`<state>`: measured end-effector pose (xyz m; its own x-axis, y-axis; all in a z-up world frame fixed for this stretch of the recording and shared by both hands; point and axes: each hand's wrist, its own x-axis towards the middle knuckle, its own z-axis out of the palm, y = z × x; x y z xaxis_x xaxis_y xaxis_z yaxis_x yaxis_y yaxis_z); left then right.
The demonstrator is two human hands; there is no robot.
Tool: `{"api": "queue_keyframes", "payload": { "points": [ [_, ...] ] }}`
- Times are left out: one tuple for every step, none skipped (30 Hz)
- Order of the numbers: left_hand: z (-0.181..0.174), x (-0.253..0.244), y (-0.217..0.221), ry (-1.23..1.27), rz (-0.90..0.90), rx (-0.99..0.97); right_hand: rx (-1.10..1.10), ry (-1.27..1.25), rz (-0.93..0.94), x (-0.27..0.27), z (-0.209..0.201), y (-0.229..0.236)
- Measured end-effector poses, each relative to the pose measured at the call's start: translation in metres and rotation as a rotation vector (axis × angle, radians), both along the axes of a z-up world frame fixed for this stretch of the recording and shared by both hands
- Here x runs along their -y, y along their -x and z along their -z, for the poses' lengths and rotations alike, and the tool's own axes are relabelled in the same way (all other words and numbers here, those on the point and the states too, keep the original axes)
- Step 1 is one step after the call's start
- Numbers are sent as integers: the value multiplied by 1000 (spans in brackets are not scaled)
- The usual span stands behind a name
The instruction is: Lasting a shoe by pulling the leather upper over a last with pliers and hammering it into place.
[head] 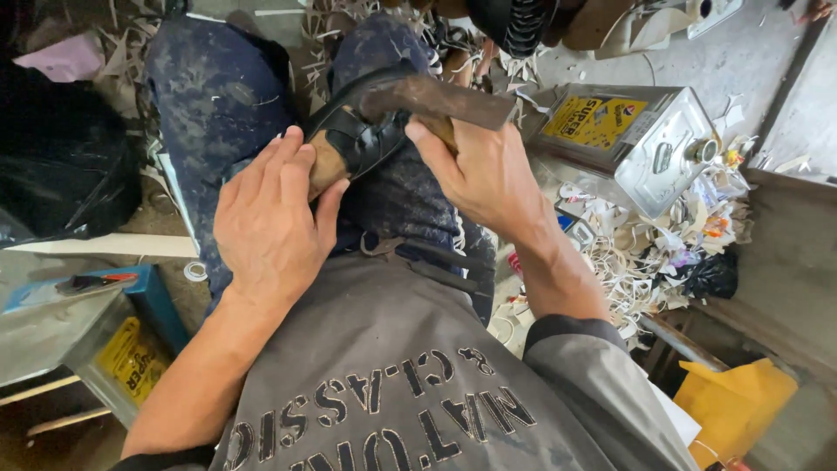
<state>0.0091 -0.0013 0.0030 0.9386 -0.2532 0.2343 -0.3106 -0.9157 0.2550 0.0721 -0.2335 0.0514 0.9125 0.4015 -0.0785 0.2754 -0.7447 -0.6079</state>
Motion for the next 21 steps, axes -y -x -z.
{"api": "queue_keyframes", "payload": {
  "points": [
    [-1,0,-3,3,-5,-4,-46,-44,64,3,2,6],
    [-2,-2,-2,2,-8,-21,-105,-92,131,5,5,16],
    [-2,-3,1,2,-10,-30,-115,-91,129,6,19,36],
    [0,-5,0,10,-10,-27,-109,-83,186,7,33,53],
    [0,-5,-1,17,-10,-24,-103,-76,244,9,46,70],
    [1,-6,-2,20,-2,-23,-101,-73,252,8,60,84],
    [1,-7,-2,24,1,-32,-11,-63,314,7,73,98],
    [2,-8,-3,29,7,-38,83,-51,378,6,87,111],
    [3,-8,-2,33,19,-34,88,-48,389,10,82,109],
    [4,-8,-2,30,21,-23,15,-116,354,13,78,105],
    [5,-8,-2,27,24,-11,-57,-185,317,17,74,102],
    [5,-8,-1,26,33,-13,-58,-186,325,21,68,99],
    [5,-8,0,18,27,-10,-81,-135,381,24,63,95],
    [6,-7,-1,13,14,4,-94,-82,428,30,57,87],
    [7,-6,-2,15,14,13,-85,-82,428,34,52,80],
    [7,-5,-1,9,13,7,-64,-180,434,38,47,74],
    [7,-5,0,3,13,1,-43,-277,439,42,41,67],
    [8,-4,1,1,4,5,-41,-280,430,41,35,63],
    [8,-3,1,1,9,1,92,-241,452,41,30,59],
    [9,-3,2,-2,15,-4,222,-204,475,40,24,56],
    [8,-3,2,-6,8,-2,223,-209,468,39,22,50]
  ]
}}
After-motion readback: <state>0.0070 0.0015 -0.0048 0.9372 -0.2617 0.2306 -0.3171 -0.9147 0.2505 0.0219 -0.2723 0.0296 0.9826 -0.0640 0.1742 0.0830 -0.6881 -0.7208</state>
